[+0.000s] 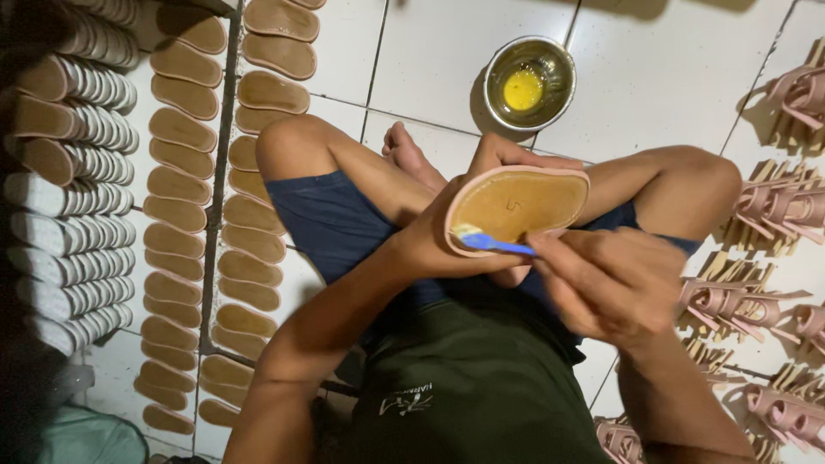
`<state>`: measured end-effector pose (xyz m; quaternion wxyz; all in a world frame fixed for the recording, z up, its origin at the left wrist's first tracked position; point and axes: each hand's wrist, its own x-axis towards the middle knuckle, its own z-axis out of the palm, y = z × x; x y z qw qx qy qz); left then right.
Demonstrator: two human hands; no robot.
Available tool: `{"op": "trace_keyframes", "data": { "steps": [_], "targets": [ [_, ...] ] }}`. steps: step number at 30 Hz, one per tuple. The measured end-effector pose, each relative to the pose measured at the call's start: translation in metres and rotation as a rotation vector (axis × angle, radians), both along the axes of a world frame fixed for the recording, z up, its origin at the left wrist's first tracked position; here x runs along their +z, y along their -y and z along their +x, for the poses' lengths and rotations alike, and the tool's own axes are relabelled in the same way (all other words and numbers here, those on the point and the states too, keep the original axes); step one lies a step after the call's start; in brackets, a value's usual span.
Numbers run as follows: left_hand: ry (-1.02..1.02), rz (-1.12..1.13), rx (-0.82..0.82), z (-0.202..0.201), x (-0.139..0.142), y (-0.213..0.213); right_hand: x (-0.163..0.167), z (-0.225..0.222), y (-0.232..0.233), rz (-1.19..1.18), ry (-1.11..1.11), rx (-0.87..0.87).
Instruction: The person sits on the floor and applies a yellow liquid to the soles of pink sandals using a toothbrush. They repeatedly dip the brush into a metal bowl and spread the liquid across the sole surface, then place the treated sandals in a row on the floor.
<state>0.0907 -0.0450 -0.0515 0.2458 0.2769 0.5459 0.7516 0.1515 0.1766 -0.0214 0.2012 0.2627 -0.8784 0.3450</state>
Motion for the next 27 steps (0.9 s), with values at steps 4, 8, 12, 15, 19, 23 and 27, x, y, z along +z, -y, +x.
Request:
{"op": "trace_keyframes", "data": {
  "steps": [4, 8, 12, 15, 19, 23, 27],
  "targets": [
    [0.141, -0.015, -0.166, -0.008, -0.003, 0.005, 0.002, -0.002, -0.004, -0.038, 0.062, -0.174],
    [0.065, -0.018, -0.241, -0.015, -0.01, 0.005, 0.002, 0.0, -0.008, 0.033, 0.051, -0.06],
    [-0.029, 0.032, -0.315, -0.023, -0.014, 0.009, -0.003, -0.003, -0.018, 0.035, 0.021, -0.017],
    [-0.001, -0.043, -0.354, -0.027, -0.017, 0.007, -0.007, -0.003, -0.022, 0.066, 0.025, -0.08],
    [0.086, -0.039, -0.463, -0.033, -0.02, 0.004, -0.007, 0.002, -0.021, 0.153, 0.045, -0.015],
    [-0.002, 0.008, -0.49, -0.038, -0.017, 0.006, -0.004, 0.0, -0.019, 0.075, 0.105, -0.001],
    [-0.022, -0.207, -0.598, -0.043, -0.006, 0.003, 0.0, -0.007, -0.02, 0.085, 0.065, -0.044]
  ]
}}
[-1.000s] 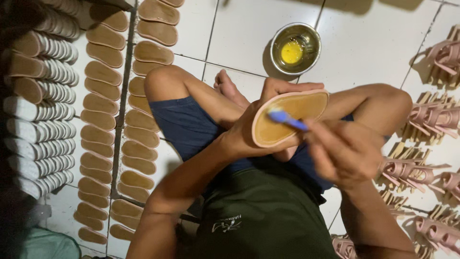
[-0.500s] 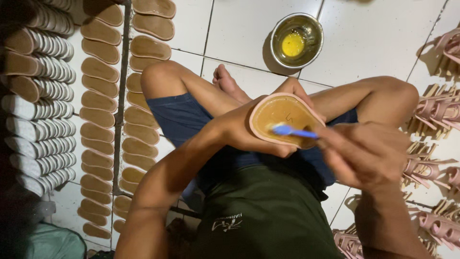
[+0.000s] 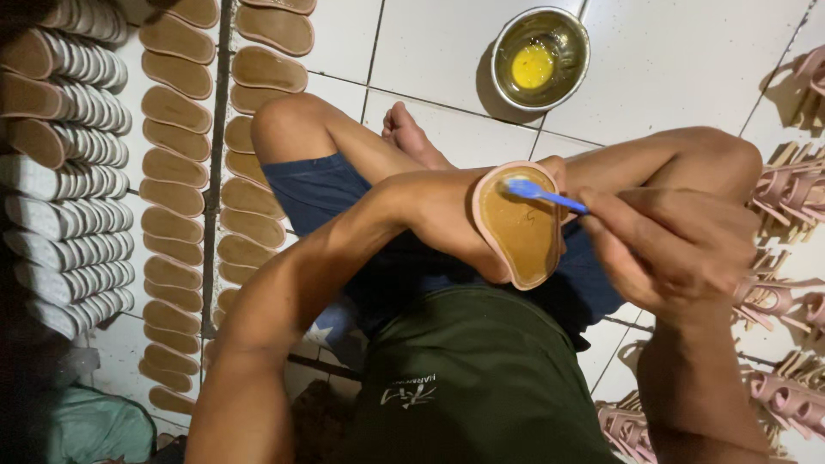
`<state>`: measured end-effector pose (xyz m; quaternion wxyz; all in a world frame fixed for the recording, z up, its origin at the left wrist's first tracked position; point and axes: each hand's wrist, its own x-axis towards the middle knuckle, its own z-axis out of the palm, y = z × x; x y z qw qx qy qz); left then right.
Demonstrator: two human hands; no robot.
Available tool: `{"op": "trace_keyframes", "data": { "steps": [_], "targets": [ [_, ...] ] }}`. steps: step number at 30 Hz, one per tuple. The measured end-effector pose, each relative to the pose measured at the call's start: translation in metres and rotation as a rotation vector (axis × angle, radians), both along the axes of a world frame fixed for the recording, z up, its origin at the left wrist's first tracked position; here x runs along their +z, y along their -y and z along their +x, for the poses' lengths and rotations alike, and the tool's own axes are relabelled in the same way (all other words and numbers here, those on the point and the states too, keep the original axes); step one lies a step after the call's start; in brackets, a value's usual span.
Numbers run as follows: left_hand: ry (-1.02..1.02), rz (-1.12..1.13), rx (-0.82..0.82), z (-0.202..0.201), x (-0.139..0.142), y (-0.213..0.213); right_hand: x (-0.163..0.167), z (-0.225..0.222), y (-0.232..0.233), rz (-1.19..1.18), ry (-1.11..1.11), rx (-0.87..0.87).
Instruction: The person sits on the floor and applies a yellow liquid to the soles of pink sandals using a toothbrush. They repeatedly dip the brush into a metal bowl and spread the liquid across the sole surface, then place the treated sandals in a row on the floor.
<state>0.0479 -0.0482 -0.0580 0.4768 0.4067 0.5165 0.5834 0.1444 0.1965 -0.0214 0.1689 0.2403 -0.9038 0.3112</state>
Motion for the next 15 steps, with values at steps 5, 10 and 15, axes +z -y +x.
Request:
{"op": "trace_keyframes", "data": {
  "steps": [5, 10, 15],
  "targets": [
    [-0.025, -0.004, -0.085, -0.009, 0.013, -0.001, 0.008, -0.005, 0.001, 0.008, 0.034, 0.103],
    [-0.064, -0.049, -0.238, -0.012, 0.018, -0.002, 0.007, -0.009, 0.002, 0.027, -0.054, 0.03],
    [-0.052, 0.042, -0.226, -0.011, 0.017, -0.006, 0.005, -0.007, -0.002, -0.033, 0.043, 0.101]
  ]
}}
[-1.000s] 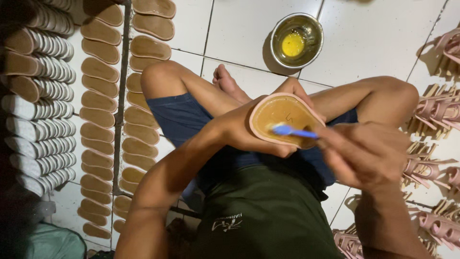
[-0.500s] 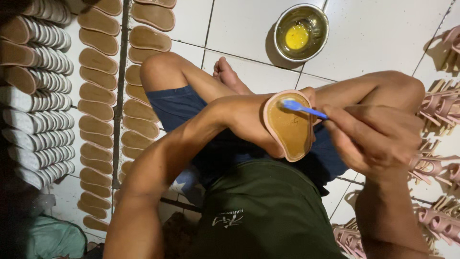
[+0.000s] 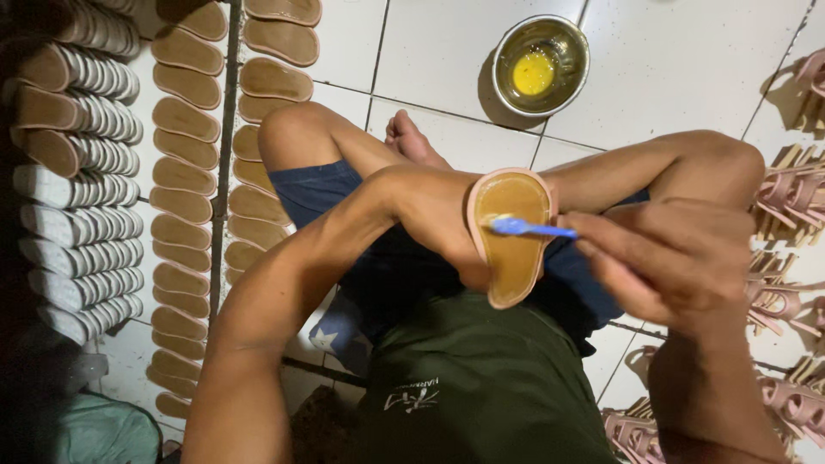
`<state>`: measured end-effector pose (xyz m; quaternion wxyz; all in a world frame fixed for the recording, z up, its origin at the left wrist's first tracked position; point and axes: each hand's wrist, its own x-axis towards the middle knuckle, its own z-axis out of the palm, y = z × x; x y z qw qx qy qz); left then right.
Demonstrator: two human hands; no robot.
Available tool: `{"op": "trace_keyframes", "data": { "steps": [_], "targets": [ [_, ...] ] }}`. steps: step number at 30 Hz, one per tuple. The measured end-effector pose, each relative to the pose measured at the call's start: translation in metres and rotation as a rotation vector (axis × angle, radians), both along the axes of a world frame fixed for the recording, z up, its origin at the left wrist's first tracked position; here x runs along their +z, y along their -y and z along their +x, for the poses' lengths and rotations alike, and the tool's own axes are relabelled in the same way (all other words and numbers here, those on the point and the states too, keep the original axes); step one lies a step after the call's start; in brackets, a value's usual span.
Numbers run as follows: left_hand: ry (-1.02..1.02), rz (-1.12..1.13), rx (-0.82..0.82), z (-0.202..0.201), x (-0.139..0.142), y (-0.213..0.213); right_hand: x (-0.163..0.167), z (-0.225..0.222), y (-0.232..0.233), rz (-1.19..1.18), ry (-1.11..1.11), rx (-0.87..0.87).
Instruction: The person sits on the floor and applies a yellow liquid to the soles of pink sandals using a toothbrush. They repeatedly dip the brush into a metal bowl and spread the liquid across the sole surface, then place the treated sandals in a row on the floor.
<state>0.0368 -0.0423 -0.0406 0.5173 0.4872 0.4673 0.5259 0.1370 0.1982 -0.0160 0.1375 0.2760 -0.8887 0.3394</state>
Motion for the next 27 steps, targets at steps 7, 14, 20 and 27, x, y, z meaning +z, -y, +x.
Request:
{"op": "trace_keyframes", "data": {
  "steps": [7, 14, 20, 27],
  "targets": [
    [0.023, -0.033, 0.039, 0.0, -0.005, -0.002, -0.001, -0.01, -0.004, -0.041, -0.021, 0.092],
    [0.058, -0.081, 0.036, -0.007, -0.015, 0.008, 0.009, -0.006, 0.001, -0.112, 0.117, 0.149],
    [0.198, -0.065, 0.023, -0.015, -0.028, 0.028, -0.006, 0.002, 0.0, -0.204, 0.097, 0.204],
    [0.188, -0.005, 0.437, -0.007, -0.007, 0.038, -0.037, 0.032, -0.032, -0.639, 0.393, -0.045]
  ]
}}
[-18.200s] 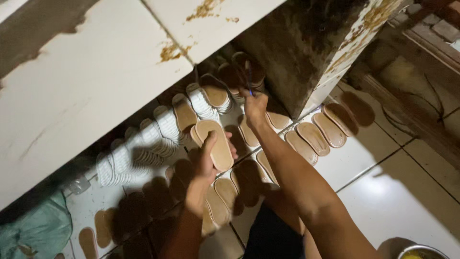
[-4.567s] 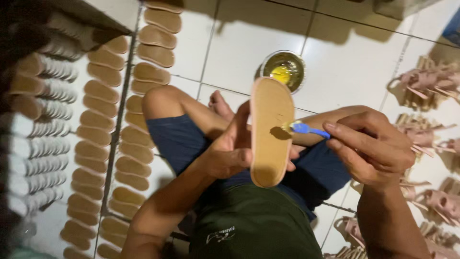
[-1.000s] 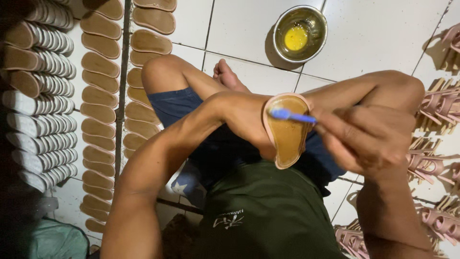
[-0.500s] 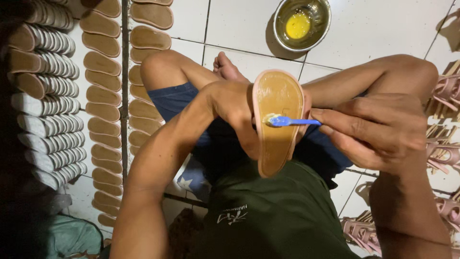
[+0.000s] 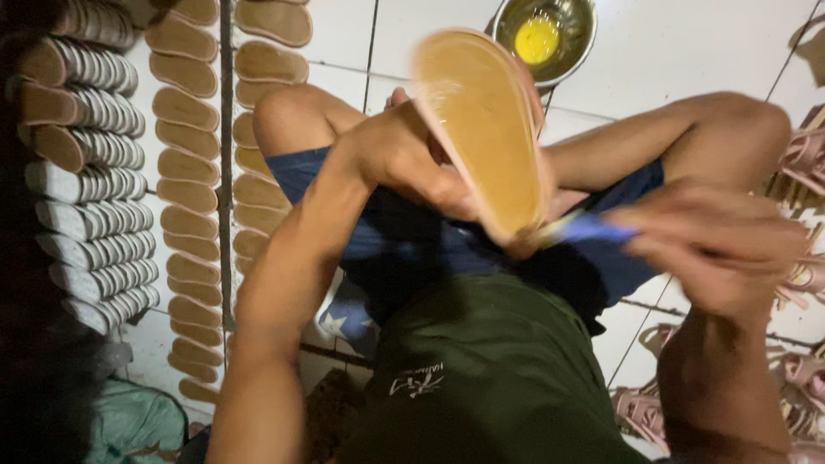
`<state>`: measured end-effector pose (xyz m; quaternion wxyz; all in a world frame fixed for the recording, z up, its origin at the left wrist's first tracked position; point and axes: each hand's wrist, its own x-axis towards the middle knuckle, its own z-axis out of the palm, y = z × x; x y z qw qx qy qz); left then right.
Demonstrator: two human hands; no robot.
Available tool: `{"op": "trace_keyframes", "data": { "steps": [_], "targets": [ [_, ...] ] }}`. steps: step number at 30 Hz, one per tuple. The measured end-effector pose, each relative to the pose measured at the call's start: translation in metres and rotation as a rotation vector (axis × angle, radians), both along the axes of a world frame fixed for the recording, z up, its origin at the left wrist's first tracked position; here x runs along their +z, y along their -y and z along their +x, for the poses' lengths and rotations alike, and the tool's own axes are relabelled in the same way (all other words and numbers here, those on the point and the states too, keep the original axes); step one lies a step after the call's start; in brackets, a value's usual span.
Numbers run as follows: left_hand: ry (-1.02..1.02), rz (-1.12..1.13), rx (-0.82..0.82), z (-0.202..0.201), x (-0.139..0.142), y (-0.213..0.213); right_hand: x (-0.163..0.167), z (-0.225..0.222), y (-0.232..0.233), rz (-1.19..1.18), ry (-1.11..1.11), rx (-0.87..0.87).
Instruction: The person sits on the floor and applies a yellow liquid to the soles of pink sandals using a toothbrush. They repeatedly dip the brush into a metal bowl and spread the liquid across the sole surface, then place the treated sandals in a row on the floor.
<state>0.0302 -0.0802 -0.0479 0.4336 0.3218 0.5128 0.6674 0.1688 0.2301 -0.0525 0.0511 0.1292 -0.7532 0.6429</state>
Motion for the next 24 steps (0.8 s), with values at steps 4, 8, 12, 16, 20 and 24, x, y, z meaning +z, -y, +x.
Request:
{"op": "trace_keyframes", "data": {
  "steps": [4, 8, 12, 16, 20, 24],
  "targets": [
    [-0.122, 0.08, 0.499, 0.025, 0.025, -0.011, 0.004, 0.01, 0.007, -0.044, -0.038, -0.347],
    [-0.213, 0.234, 0.832, 0.05, 0.029, -0.034, 0.025, 0.009, 0.038, 0.141, 0.021, -0.459],
    [-0.286, 0.085, 0.871, 0.06, 0.018, -0.038, 0.04, -0.009, 0.069, 0.202, -0.064, -0.411],
    [-0.544, 0.074, 0.89, 0.053, 0.007, -0.037, 0.039, -0.014, 0.09, 0.287, -0.103, -0.427],
    [-0.527, 0.144, 0.878, 0.048, 0.001, -0.028, 0.025, -0.011, 0.085, -0.008, 0.014, -0.127],
    [-0.117, 0.28, 0.846, 0.059, -0.005, 0.017, -0.015, -0.037, 0.093, -0.482, 0.178, -0.16]
  ]
}}
